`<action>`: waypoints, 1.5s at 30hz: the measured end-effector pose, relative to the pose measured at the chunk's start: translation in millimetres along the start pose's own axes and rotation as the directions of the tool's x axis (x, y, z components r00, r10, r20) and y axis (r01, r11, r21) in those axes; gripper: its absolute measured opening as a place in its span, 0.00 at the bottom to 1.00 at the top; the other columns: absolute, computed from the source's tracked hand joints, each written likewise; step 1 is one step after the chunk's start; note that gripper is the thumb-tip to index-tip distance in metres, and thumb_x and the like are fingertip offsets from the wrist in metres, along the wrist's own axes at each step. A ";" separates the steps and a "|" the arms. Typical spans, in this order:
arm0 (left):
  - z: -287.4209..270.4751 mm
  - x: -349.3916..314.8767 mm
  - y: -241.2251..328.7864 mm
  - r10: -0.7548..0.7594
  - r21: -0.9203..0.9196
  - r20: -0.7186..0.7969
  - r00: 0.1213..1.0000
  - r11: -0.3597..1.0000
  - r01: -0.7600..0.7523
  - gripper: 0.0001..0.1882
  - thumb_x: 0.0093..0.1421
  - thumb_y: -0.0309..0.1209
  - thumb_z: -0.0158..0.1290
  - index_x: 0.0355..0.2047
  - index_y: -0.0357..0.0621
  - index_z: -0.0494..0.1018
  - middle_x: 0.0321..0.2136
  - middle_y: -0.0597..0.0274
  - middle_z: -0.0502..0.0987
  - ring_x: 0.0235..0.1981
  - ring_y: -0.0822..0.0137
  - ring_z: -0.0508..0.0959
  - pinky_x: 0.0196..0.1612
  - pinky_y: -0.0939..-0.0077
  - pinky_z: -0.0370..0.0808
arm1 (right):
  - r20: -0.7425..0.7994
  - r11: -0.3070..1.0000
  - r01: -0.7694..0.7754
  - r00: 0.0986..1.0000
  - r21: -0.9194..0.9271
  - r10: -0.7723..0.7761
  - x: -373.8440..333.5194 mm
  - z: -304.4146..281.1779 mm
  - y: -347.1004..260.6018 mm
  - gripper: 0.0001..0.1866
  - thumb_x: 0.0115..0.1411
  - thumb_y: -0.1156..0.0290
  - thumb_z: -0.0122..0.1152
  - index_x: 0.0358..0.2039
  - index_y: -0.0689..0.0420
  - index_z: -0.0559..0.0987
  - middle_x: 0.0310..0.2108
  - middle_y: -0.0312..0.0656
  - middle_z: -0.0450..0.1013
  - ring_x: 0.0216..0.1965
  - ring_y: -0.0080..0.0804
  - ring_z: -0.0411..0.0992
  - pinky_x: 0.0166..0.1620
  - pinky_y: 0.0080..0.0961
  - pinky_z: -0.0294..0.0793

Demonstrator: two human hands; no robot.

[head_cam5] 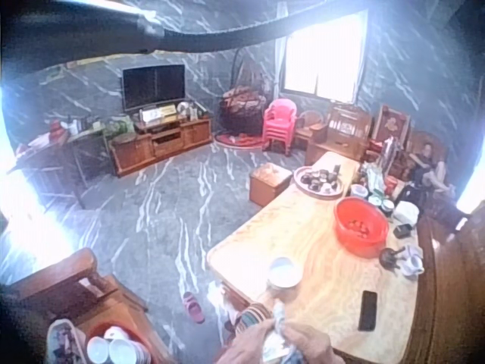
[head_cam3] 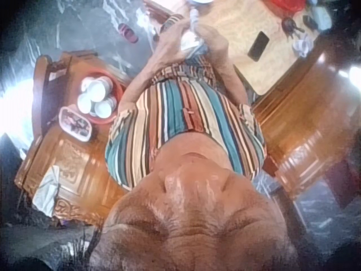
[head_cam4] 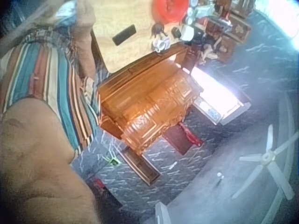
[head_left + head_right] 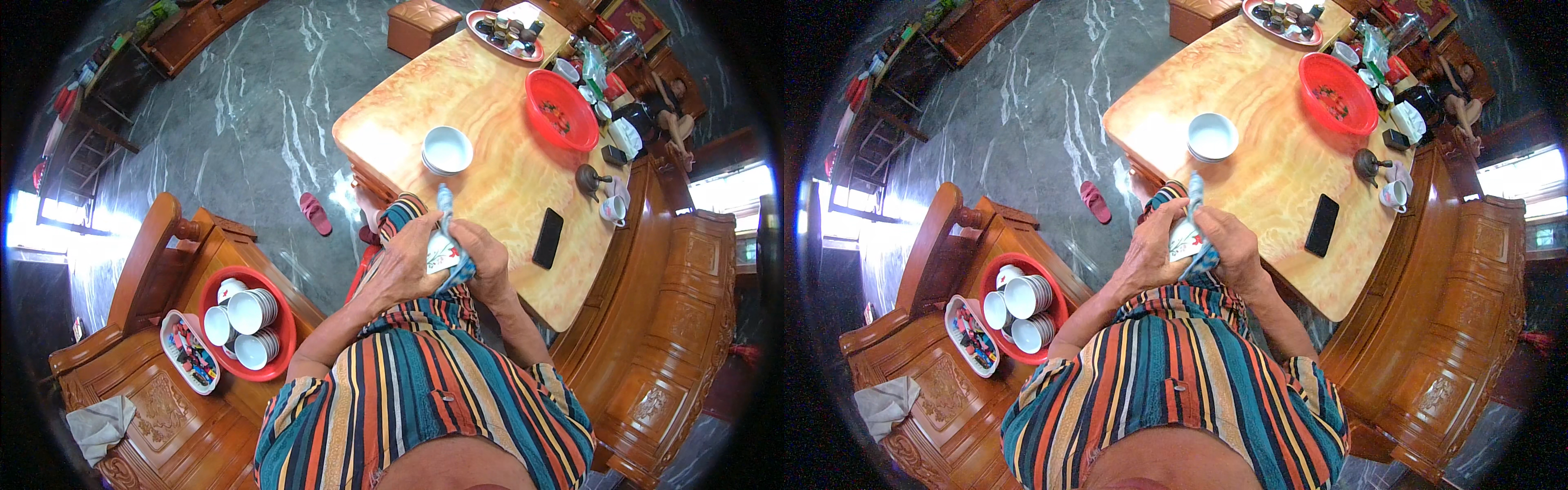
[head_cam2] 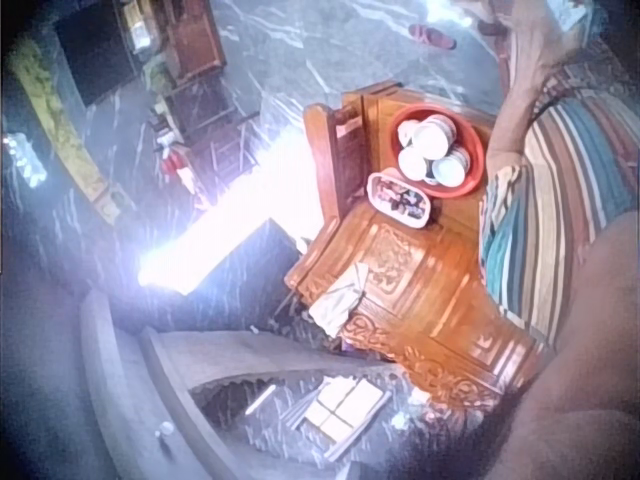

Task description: The person dries small white bowls with a blue cloth, wiping the inside and outside surfaces. They place each dried bowl into a red plastic basin on the table. The person repeats this process for multiple bowls.

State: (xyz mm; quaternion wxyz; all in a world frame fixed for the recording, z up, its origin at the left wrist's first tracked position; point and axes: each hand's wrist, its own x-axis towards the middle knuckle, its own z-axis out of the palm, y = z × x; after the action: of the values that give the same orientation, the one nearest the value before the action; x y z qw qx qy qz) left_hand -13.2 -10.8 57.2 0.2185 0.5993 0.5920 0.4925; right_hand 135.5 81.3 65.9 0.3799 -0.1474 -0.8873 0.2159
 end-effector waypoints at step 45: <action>-2.4 -2.9 -2.7 -0.049 -0.006 -0.007 0.999 0.999 0.049 0.39 0.42 0.31 0.63 0.54 0.34 0.59 0.36 0.41 0.74 0.40 0.44 0.76 0.43 0.60 0.73 | 0.061 0.999 0.004 0.998 0.033 -0.006 3.1 6.8 -6.9 0.22 0.47 0.73 0.65 0.43 0.63 0.73 0.38 0.53 0.74 0.39 0.49 0.75 0.40 0.33 0.76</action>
State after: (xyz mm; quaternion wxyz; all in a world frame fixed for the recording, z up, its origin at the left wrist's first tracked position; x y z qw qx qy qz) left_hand -16.0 -13.7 54.9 0.2302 0.5822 0.6060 0.4907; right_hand 127.8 74.8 67.1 0.3555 -0.1322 -0.8953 0.2337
